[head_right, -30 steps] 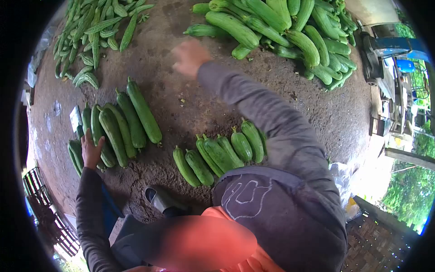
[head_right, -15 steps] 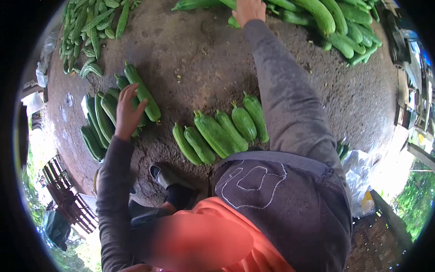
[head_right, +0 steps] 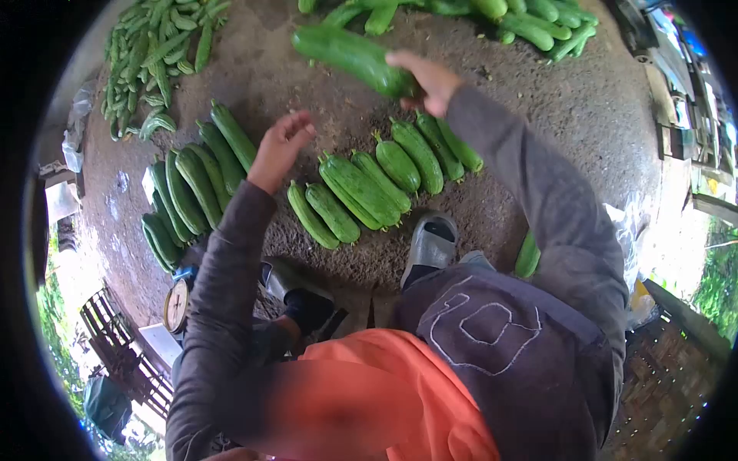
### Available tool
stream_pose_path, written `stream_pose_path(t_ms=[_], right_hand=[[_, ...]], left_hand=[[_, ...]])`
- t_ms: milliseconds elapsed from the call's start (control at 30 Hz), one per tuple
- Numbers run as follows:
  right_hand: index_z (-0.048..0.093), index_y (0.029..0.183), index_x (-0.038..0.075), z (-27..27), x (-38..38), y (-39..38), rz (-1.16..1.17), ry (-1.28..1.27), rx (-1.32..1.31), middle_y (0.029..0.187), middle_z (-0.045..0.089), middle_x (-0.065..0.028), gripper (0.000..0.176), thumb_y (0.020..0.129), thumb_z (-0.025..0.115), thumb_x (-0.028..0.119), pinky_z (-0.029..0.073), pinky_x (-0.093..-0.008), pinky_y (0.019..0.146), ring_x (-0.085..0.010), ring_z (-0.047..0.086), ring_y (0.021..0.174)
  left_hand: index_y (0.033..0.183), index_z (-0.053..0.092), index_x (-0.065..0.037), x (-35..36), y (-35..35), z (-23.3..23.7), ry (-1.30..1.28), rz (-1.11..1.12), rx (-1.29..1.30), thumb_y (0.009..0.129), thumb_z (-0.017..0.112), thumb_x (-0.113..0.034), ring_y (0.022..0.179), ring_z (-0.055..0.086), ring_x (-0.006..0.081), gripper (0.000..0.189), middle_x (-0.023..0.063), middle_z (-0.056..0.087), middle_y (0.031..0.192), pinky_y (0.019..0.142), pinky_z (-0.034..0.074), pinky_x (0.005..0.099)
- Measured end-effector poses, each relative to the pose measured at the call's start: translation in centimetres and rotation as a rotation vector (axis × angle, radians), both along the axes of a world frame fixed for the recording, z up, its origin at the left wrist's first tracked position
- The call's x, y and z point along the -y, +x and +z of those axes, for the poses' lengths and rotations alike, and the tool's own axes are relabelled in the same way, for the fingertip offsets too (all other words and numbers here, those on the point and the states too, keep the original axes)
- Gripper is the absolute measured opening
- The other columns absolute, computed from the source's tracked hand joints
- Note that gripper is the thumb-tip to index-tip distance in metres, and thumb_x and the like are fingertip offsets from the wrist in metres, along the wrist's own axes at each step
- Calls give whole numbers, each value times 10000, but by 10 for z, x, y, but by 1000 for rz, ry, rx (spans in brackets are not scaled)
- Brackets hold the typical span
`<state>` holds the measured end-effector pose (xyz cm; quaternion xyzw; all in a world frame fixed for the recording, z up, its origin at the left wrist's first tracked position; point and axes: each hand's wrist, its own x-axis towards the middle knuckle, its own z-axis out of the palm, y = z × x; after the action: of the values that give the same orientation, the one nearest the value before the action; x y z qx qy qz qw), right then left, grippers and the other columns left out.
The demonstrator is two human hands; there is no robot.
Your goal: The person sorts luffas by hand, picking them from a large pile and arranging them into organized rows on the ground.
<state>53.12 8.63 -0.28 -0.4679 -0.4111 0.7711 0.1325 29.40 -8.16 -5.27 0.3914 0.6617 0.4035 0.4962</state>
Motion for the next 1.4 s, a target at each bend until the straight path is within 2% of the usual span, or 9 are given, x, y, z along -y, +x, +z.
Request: stream_pose_path(t_ms=[100,233,400,533,667,733,900,1067,1400], right_hand=[[526,1158,68,19,50,36,-32,-134,11,1012,613,-92,454,827,628,361,516,-281,506,-166,630,774],[524,1174,65,22,116,55,15,-234,-29,1051,612,-79,450,836,629,343,537,-382,663,-200,621,887],[493,1210,50,-10,170,53,-68,-325,-254,1128,575,-90,492,822,663,302,502,-425,807,-224,583,1000],[466,1226,40,-43,196,44,74,441,-79,1204,506,-63,571,751,742,195,496,-348,812,-192,537,1069],[544,1153,81,-32,187,47,419,725,-66,1204,480,-46,495,725,758,207,502,-310,792,-166,519,1050],[569,1109,63,-29,177,49,348,698,-70,1153,506,-65,434,751,739,240,504,-326,782,-180,550,1014],[611,1070,52,-63,147,82,63,538,-23,982,612,-34,292,831,654,214,449,-257,777,-129,582,907],[568,1145,96,-75,143,116,-112,343,22,1083,575,19,282,905,567,246,425,-245,767,-94,544,984],[588,1114,96,-85,146,129,-230,284,65,1059,598,9,295,896,576,295,436,-237,753,-106,566,968]], left_hand=[[1217,499,30,27,30,31,-87,28,192,851,635,-268,980,588,178,491,109,599,1099,842,450,309],[1340,349,6,50,83,65,-119,54,500,858,624,-353,1081,524,193,660,115,522,1214,907,401,382],[1375,289,-44,74,109,54,-76,192,545,899,569,-369,1100,482,159,641,45,507,1190,872,405,356],[1315,344,-11,84,114,50,-13,207,607,864,623,-346,1066,520,186,628,110,510,1198,866,438,355],[1160,483,-3,88,94,21,-72,360,695,866,621,-318,950,593,197,452,103,590,1046,783,505,336],[1137,491,-11,97,75,16,-149,491,825,862,617,-292,956,604,226,413,108,587,1034,789,512,379],[1162,487,-28,142,32,-2,-120,686,647,835,628,-202,956,584,227,397,97,574,1051,810,493,399],[1183,470,-24,181,-6,-39,-59,684,369,788,665,-138,926,576,208,455,92,569,1051,777,477,363],[1303,353,24,133,-106,-43,139,759,-111,775,634,-107,942,552,194,613,130,552,1103,787,459,308]])
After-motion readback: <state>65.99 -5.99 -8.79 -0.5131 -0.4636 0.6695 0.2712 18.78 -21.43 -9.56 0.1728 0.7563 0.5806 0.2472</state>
